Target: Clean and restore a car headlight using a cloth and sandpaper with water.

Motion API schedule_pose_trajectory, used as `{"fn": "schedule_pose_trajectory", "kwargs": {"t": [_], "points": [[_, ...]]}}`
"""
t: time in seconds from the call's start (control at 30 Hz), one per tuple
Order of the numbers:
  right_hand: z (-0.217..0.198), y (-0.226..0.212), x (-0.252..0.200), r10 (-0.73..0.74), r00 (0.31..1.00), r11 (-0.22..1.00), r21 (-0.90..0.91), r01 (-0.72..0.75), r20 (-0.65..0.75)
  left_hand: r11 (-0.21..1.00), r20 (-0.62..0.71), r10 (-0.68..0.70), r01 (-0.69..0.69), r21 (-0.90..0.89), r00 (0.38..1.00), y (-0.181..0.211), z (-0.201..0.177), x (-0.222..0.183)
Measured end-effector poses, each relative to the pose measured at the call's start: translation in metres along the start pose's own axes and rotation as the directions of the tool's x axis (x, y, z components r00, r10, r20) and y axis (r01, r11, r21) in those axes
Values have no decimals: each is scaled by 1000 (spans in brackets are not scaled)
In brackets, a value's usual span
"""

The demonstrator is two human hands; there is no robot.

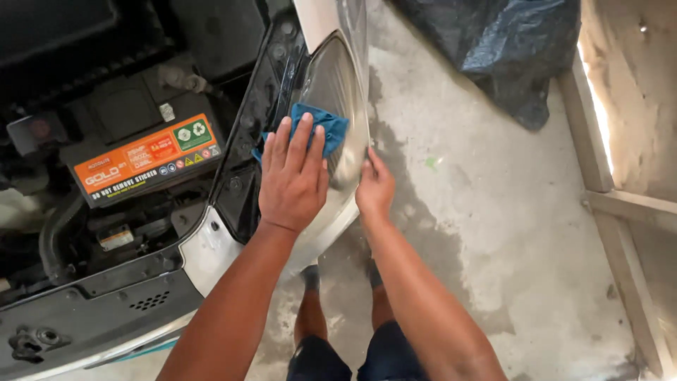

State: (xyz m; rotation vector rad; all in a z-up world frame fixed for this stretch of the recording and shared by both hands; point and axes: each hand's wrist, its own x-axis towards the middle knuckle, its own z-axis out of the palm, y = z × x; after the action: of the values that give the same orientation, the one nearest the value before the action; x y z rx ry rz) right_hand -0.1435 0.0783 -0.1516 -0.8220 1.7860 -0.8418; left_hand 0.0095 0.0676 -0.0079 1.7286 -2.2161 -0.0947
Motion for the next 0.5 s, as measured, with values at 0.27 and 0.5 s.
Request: {"fn": "schedule_pose_trajectory", "kwargs": {"t": [0.27, 0.5], "points": [[-5, 16, -29, -113, 994, 994, -10, 113, -8, 1000, -7, 2, -2, -7, 1000, 0, -3, 4], [29, 64, -106, -59, 990, 967, 240, 88, -126, 1000, 8, 11, -11, -1, 1000, 1, -6, 2]]}}
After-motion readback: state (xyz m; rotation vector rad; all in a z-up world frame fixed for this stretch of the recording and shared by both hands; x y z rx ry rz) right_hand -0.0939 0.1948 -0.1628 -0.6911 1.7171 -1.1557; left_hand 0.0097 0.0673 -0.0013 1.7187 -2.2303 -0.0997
